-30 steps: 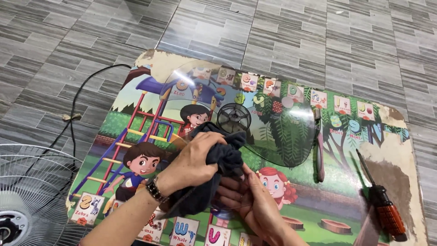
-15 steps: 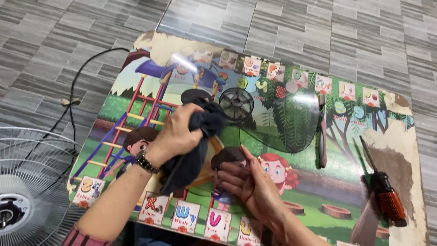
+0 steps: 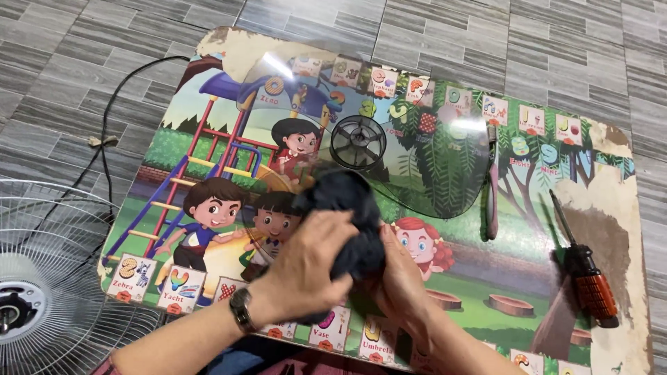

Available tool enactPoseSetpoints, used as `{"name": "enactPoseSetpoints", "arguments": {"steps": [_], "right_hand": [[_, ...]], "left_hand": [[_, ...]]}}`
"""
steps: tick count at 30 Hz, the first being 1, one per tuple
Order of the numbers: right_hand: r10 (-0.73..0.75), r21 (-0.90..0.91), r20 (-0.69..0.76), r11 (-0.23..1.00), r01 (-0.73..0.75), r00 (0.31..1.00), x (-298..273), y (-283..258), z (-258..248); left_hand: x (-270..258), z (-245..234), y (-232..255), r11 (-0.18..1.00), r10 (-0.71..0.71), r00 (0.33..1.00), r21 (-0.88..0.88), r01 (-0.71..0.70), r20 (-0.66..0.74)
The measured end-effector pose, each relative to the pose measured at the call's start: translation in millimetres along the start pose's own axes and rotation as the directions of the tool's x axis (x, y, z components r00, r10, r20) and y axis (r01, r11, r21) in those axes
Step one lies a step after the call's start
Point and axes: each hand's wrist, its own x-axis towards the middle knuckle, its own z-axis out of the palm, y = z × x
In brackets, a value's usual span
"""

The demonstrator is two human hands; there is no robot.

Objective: Cleaning fan blades and hub using a toothbrush and a cloth

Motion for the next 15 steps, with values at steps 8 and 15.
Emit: {"name": "enactPoseSetpoints", "arguments": {"steps": [8,15], "right_hand": [[0.044,-0.060,0.116,0.998,-0.037,0.992,4,-2,-6],[0.069,-0.074,0.045,0.995,-0.066,0.997,9,0,-12]], "left_hand": [[19,-10,-42,0.984,-0.162,0.985,0.062,0.165,-0.053],[29,-10,-47,0.943,-0.315,0.944,0.082,0.323,-0.097]]}}
